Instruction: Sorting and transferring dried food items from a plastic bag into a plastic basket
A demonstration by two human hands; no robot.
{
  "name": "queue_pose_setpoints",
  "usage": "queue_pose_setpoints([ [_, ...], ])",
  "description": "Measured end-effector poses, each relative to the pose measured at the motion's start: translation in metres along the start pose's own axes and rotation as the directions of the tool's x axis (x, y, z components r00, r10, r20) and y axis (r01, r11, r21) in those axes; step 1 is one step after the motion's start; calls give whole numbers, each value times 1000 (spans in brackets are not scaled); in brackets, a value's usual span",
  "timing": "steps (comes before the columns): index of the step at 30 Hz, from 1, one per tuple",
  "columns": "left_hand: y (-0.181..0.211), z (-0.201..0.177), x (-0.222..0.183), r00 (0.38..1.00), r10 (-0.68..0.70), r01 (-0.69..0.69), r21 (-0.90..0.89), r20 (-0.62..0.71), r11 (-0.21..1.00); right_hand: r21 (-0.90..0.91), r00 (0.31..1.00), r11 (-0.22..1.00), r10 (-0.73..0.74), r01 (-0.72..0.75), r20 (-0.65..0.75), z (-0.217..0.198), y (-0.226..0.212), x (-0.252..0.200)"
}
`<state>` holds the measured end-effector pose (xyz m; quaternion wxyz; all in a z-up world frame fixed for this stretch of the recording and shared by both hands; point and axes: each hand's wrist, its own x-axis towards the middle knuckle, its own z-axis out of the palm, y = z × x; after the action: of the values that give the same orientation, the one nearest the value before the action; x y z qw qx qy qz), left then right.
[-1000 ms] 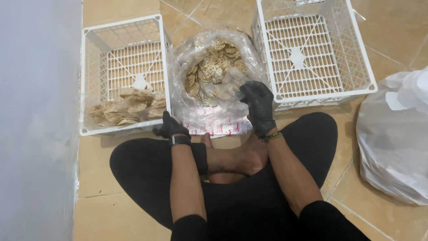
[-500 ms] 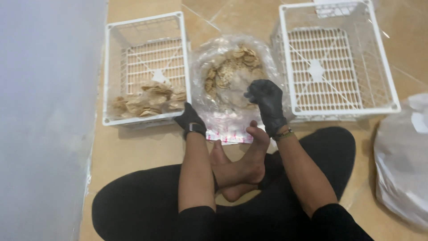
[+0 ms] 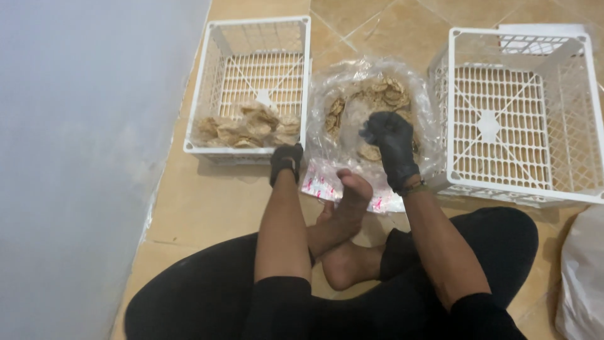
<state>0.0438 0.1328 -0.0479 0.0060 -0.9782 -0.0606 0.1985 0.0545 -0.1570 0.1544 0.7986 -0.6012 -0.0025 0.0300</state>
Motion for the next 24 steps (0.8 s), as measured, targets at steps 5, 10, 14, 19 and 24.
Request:
queue_pose_setpoints([
  [5,44,-152,-77,935,-302,208,-403,-184,891,58,999,998,18,-16,-37,-5,31,16],
  [10,97,-223,-78,862,-153,-197,-596,-484,779,100,995,994,58,-50,-79,-9,43,11],
  [14,127,-192,-69,890,48,-371,-660,-453,653,60,996,997,47,-43,-73,-1,39,1],
  [19,147,-158,-98,940,-212,-158,-889,-269,429,83,991,995,-39,50,-130,-12,62,-4],
  [24,153,-125,-93,849,-506,-138,-988,-152,67,109,992,994,18,-5,-127,-1,54,-17],
])
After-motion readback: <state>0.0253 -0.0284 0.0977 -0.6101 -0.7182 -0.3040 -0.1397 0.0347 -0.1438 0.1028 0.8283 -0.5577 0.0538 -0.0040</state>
